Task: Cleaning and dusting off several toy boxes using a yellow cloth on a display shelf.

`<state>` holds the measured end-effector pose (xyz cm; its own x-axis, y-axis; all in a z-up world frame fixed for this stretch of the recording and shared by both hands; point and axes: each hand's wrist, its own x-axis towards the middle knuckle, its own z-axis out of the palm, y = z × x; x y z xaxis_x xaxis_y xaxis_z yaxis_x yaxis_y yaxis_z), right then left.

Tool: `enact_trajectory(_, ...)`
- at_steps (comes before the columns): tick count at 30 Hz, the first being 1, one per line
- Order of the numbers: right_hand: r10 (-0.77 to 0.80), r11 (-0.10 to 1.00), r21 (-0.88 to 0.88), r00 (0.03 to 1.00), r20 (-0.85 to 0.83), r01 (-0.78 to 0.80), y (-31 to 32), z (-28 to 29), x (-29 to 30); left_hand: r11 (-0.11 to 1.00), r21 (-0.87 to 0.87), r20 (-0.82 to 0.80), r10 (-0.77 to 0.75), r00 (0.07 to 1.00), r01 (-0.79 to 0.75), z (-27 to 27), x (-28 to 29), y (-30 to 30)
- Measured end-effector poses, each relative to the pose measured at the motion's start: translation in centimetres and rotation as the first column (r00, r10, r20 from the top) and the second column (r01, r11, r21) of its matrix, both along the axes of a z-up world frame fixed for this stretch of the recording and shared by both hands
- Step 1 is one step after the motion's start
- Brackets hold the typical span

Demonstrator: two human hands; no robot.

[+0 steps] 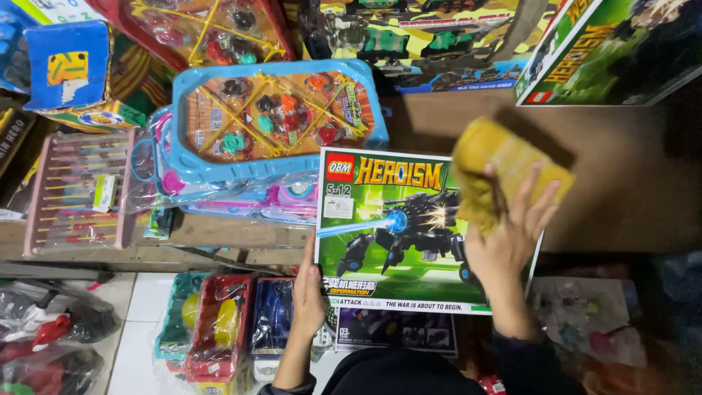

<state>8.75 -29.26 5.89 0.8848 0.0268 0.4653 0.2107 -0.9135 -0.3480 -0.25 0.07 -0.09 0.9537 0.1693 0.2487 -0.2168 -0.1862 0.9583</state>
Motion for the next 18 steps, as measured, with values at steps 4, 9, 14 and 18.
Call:
enact_trajectory(4,0.031,0.999,-0.019,0.999,-0.007,-0.032,4.4,1.9,-1.4,0.998,-0.068,-0.001,-0.018,1.0,0.017,0.7,0.4,-0.5)
enact_trajectory(9,0.335,0.924,-0.106,0.91,-0.246,-0.369,5.7,2.0,-1.1,0.996,-0.083,-0.017,-0.021,1.0,0.02,1.1,0.4,-0.6)
enact_trajectory(14,0.116,0.993,0.02,0.991,0.074,-0.118,8.2,4.2,0.3,0.999,-0.044,-0.004,-0.003,1.0,0.002,0.4,0.4,-0.6)
enact_trajectory(18,0.518,0.828,-0.171,0.846,-0.127,-0.534,10.6,6.1,0.0,0.999,-0.028,-0.015,0.027,1.0,-0.027,-1.0,-0.1,-0.5)
